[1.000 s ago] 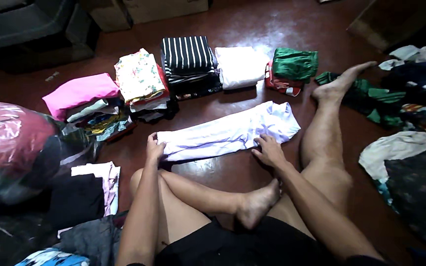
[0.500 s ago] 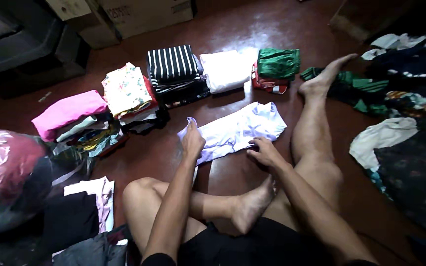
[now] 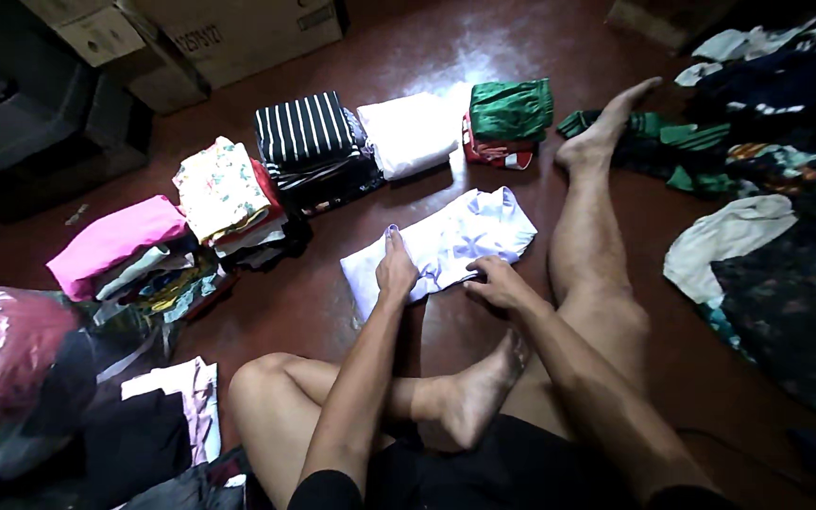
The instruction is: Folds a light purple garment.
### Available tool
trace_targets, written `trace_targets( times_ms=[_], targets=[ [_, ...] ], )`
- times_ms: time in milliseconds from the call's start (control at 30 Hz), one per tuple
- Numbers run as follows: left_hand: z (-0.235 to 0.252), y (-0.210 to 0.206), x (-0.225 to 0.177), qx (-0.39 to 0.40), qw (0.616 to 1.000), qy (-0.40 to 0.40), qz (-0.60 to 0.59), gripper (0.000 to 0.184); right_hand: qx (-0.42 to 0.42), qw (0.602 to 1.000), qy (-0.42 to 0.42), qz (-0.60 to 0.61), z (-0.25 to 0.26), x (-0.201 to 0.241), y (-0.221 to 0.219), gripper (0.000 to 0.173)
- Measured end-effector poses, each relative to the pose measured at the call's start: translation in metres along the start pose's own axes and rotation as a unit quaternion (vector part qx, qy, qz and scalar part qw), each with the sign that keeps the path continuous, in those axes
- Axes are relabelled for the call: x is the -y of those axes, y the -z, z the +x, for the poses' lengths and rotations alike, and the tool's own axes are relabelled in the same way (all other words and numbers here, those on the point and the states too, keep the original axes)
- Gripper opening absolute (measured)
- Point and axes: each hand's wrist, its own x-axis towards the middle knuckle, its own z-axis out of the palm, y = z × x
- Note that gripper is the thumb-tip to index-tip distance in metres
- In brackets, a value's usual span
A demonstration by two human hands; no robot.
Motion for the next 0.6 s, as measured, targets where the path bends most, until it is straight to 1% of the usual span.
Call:
trace_targets(
  times_ms=[67,133,200,267,300,333,433,500,533,600],
  targets=[
    [-0.001,0.001,-0.01,-0.008,1.0,-0.005,-0.003,0.092,0.003,1.0,-0.001,0.0,0.0,0.0,0.0,0.05],
    [0.001,-0.002,-0.017,-0.006,1.0,-0.012,-0.008,0.095,0.005,1.0,-0.002,0.001,-0.002,-0.001,0.0,0.05],
    [0.004,-0.009,-0.018,0.021,0.999,-0.016,-0.023,0.095,0.006,1.0,0.001,0.006,-0.002,-0.002,0.0,0.049],
    [0.007,-0.015,-0.015,0.045,0.998,-0.017,-0.029,0.088,0.007,1.0,0.005,0.007,-0.001,-0.003,0.001,0.049],
    [0.007,-0.017,-0.012,0.035,0.999,-0.017,-0.032,0.082,0.008,1.0,0.006,0.007,-0.001,-0.002,0.002,0.049],
    [0.006,-0.02,-0.006,0.006,0.999,-0.021,-0.035,0.075,0.008,1.0,0.006,0.008,-0.001,-0.002,0.002,0.049],
    [-0.006,-0.026,0.023,-0.107,0.993,-0.034,-0.029,0.059,0.008,1.0,-0.004,0.008,-0.002,-0.002,0.002,0.049],
    [-0.014,-0.027,0.048,-0.151,0.988,0.004,-0.02,0.057,-0.008,1.0,-0.002,-0.005,-0.002,-0.001,0.001,0.048],
    [-0.019,-0.028,0.061,-0.158,0.986,0.045,-0.029,0.062,-0.028,0.999,0.009,-0.022,-0.003,-0.001,-0.001,0.046],
    [-0.024,-0.026,0.085,-0.165,0.972,0.145,-0.079,0.076,-0.084,0.992,0.062,-0.069,-0.003,0.005,-0.009,0.043]
  ],
)
